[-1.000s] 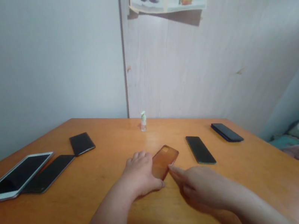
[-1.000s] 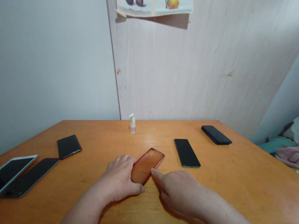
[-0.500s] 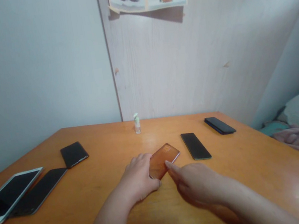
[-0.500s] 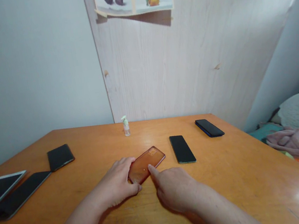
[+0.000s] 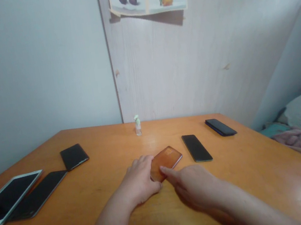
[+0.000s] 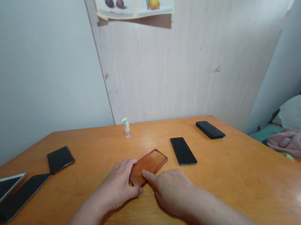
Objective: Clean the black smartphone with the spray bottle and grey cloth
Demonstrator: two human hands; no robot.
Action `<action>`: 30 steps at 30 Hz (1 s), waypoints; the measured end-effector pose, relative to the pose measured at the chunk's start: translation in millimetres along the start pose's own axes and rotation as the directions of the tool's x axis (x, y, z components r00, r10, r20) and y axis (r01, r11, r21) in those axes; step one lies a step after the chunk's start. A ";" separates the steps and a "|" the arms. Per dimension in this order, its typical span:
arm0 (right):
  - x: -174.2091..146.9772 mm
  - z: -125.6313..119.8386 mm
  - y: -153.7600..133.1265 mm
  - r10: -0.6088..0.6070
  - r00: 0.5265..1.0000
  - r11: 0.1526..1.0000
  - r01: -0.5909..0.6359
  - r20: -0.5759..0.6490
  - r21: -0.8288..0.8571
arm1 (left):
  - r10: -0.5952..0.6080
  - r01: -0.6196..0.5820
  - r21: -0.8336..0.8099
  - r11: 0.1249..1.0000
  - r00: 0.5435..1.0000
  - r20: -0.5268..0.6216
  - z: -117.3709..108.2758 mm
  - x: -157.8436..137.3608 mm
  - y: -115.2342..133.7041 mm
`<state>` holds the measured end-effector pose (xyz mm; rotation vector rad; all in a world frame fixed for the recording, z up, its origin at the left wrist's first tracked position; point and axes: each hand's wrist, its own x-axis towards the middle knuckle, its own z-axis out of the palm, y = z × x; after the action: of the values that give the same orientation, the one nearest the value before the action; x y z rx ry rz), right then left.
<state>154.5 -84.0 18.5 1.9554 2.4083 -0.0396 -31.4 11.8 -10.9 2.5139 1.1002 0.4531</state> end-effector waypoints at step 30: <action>6.9 -6.1 4.0 0.238 0.970 0.969 -0.240 0.043 0.058 | 0.127 -0.129 -0.040 0.991 0.991 -0.033 -2.3 -1.5 9.4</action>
<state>157.0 -76.2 24.3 2.2378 2.1569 -0.1431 -27.4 5.2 -4.9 2.5578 0.9332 0.5458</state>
